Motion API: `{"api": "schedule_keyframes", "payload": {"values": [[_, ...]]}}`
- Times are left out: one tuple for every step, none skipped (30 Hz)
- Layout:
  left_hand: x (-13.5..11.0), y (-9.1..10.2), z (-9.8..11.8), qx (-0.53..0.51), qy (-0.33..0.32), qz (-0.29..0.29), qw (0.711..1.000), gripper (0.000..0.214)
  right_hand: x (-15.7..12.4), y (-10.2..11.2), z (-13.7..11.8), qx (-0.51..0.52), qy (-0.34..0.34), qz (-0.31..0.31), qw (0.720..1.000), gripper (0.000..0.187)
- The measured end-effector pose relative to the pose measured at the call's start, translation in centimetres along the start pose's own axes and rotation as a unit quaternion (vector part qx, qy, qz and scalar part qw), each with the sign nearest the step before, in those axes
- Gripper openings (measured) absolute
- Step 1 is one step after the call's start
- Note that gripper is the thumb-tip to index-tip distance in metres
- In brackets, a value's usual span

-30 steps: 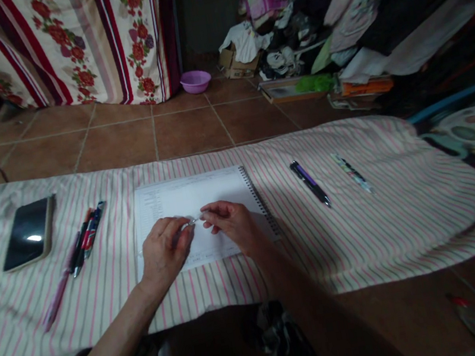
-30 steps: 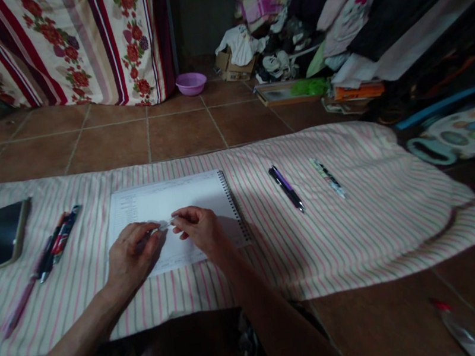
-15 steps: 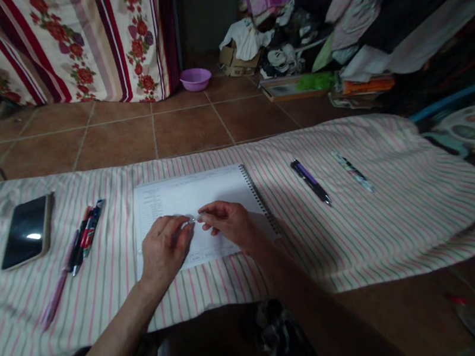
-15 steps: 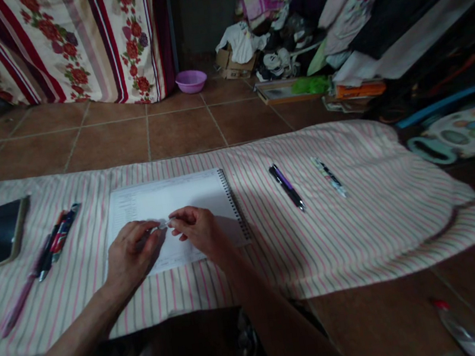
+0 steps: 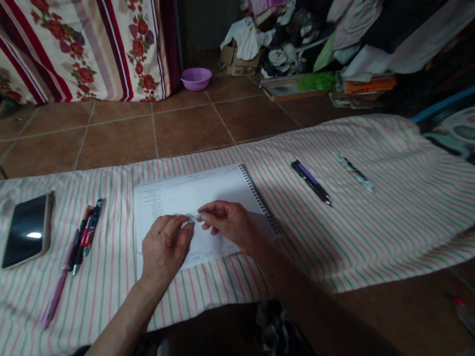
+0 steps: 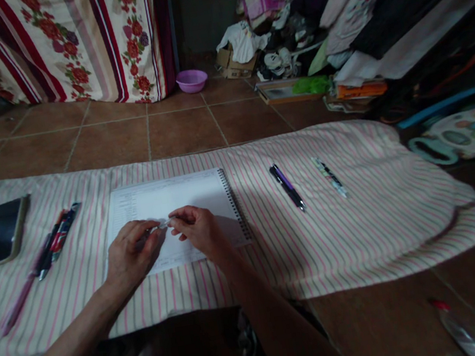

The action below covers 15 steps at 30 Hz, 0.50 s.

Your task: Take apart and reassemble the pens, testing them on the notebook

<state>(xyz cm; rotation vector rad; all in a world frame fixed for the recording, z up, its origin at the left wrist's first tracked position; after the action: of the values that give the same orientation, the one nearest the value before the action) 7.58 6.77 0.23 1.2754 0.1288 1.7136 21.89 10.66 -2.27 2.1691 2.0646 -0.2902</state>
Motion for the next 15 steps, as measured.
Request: {"api": "schedule_keyframes", "payload": {"values": [[0.01,0.03,0.01,0.000,0.000,0.001,1.000,0.011,0.02,-0.01,0.02,0.001,0.000,-0.001,1.000,0.012],[0.01,0.05,0.00,0.000,0.001,0.000,1.000,0.011,0.04,-0.01,0.02,0.002,0.001,-0.002,1.000,0.011],[0.01,0.07,-0.01,0.000,0.002,-0.001,1.000,0.011,0.06,-0.01,0.01,0.002,0.002,-0.002,1.000,0.011],[0.01,0.08,-0.03,0.000,0.004,-0.002,1.000,0.011,0.07,0.00,-0.01,0.002,0.002,-0.003,1.000,0.011],[0.01,0.09,-0.04,0.000,0.006,-0.003,1.000,0.011,0.08,0.01,-0.04,0.003,0.002,-0.004,1.000,0.011],[0.01,0.08,-0.05,-0.001,0.007,-0.005,1.000,0.011,0.08,0.01,-0.07,0.005,0.002,-0.005,1.000,0.011],[0.01,0.07,-0.05,-0.003,0.008,-0.006,1.000,0.011,0.08,0.02,-0.10,0.008,0.002,-0.006,1.000,0.011],[0.00,0.05,-0.05,-0.004,0.008,-0.008,1.000,0.011,0.06,0.02,-0.12,0.009,0.002,-0.006,1.000,0.011],[0.00,0.04,-0.03,-0.006,0.007,-0.008,1.000,0.011,0.04,0.02,-0.15,0.009,0.003,-0.007,1.000,0.012],[-0.01,0.02,-0.02,-0.007,0.007,-0.008,1.000,0.011,0.01,0.03,-0.17,0.009,0.005,-0.006,1.000,0.012],[-0.01,0.01,-0.02,-0.009,0.007,-0.008,1.000,0.011,-0.01,0.04,-0.18,0.007,0.009,-0.005,1.000,0.012],[-0.01,0.00,-0.02,-0.009,0.007,-0.008,1.000,0.011,-0.03,0.05,-0.19,0.005,0.013,-0.003,1.000,0.012],[-0.01,0.01,-0.02,-0.009,0.007,-0.006,1.000,0.011,-0.04,0.06,-0.19,0.004,0.016,-0.001,1.000,0.012],[0.00,0.01,-0.03,-0.008,0.007,-0.004,1.000,0.011,-0.05,0.05,-0.17,0.002,0.019,-0.001,1.000,0.012],[0.01,0.01,-0.04,-0.006,0.008,-0.004,1.000,0.011,-0.04,0.04,-0.13,0.001,0.021,-0.002,1.000,0.011]]}}
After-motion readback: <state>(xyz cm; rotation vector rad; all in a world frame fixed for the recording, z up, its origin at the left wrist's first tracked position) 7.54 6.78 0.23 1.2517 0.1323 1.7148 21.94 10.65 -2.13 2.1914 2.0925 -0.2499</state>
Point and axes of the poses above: each hand's wrist, its own x-axis towards the middle knuckle, its own y-axis out of the back of the hand, z = x × y, the point moved 5 cm from there along x, towards the middle knuckle, and after that the axes turned 14 degrees about z, right-handed, at the moved point
